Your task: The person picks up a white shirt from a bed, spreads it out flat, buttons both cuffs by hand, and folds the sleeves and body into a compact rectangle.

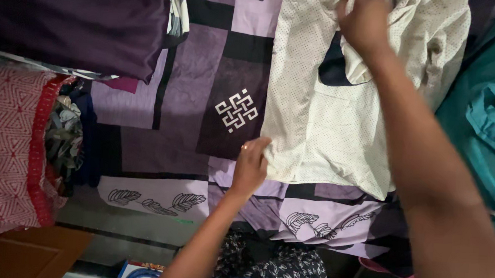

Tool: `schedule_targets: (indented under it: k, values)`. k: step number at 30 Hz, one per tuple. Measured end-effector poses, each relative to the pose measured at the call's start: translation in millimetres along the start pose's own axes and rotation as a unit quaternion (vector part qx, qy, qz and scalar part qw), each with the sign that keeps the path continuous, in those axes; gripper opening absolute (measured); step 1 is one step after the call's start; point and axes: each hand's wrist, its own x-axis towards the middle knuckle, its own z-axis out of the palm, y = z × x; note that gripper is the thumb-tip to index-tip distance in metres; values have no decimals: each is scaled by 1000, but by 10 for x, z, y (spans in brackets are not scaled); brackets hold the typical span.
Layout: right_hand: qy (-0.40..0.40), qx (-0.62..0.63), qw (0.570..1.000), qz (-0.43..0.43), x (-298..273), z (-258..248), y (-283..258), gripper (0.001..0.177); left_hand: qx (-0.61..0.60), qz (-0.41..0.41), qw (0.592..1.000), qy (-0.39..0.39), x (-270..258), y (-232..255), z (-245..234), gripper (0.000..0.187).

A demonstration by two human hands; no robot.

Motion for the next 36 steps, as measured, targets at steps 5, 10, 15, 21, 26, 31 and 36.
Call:
schedule_targets:
  k: [5,10,15,21,26,31,36]
  values:
    - [-380,79,921,19,-505,123,-786,27,19,94,987,-127,-51,-64,-230,38]
    - [-427,-16,902,-60,-1048,225,-1065,20,93,145,968,-184,-3,-199,-238,18]
    - [-261,6,964,45,-1223,260,-1054,30,46,71,984,-159,-193,-449,14,18]
    - [-333,29,921,201,-802,143,-967,41,-272,-330,834,-347,-103,-532,115,36]
    - [-91,19,967,237,-554,133,-517,26,215,-193,896,-338,433,-337,-152,31]
    - [220,-285,921,149,-898,-60,216,89,29,-44,997,-50,1052,-156,66,17]
    - [135,-93,946,281,-1173,62,615,68,-163,37,985,-41,1934,-167,546,30]
